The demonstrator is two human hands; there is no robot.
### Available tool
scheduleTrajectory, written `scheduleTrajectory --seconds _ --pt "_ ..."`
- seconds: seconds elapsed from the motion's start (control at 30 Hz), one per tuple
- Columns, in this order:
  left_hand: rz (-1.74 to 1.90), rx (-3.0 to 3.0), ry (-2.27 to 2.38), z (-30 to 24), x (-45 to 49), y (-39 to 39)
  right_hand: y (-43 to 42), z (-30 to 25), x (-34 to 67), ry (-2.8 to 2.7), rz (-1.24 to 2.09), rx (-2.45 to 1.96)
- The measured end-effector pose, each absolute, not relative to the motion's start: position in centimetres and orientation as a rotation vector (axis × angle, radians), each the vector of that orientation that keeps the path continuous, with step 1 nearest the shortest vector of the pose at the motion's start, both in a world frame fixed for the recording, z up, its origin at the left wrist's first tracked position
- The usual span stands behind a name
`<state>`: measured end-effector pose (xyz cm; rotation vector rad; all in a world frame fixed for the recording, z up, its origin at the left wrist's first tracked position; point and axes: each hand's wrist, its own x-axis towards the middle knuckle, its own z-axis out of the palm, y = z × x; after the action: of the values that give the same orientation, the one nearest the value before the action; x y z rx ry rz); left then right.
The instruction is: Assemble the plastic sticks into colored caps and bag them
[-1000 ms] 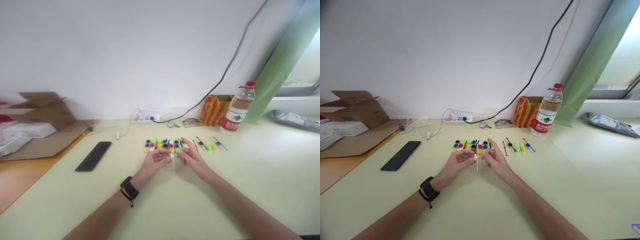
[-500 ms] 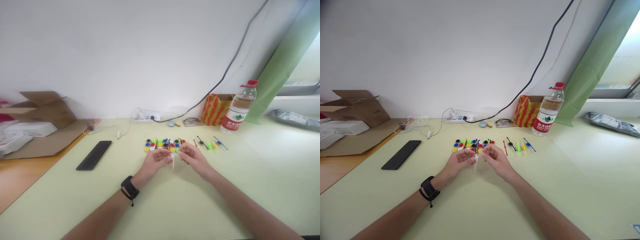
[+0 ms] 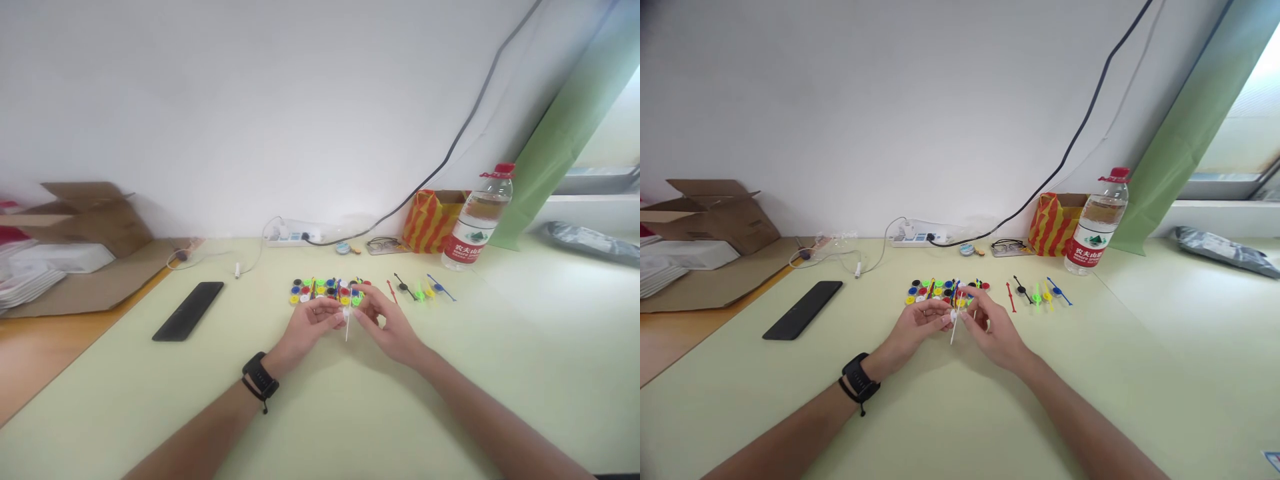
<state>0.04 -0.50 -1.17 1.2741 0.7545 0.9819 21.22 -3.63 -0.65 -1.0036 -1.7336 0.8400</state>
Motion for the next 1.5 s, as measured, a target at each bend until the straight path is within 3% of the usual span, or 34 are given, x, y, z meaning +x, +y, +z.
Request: scheduleTrajectory --seconds 0.2,0.4,0.9,1.23,1.5 --pt "0.99 1.256 0.768 -1.0 0.0 -0.5 -4.0 -1.3 21.3 -1.729 0.663 -0.978" --pt "1.002 1.255 0.789 -1.1 0.0 -0.4 -3.3 0.1 22.5 -1.763 1.021 -1.101" --pt "0.981 1.283 0.778 -1.1 0.0 -0.5 -3.8 0.3 20.9 -1.724 0.957 -1.012" --pt "0.982 1.258 0.773 -0.9 0.0 -0.5 -3.7 -0.6 21.6 -1.747 0.725 -1.024" --pt "0.993 1.249 0.792 -0.8 0.0 -0.5 -3.4 -0.1 22.1 -1.766 0.87 -1.075"
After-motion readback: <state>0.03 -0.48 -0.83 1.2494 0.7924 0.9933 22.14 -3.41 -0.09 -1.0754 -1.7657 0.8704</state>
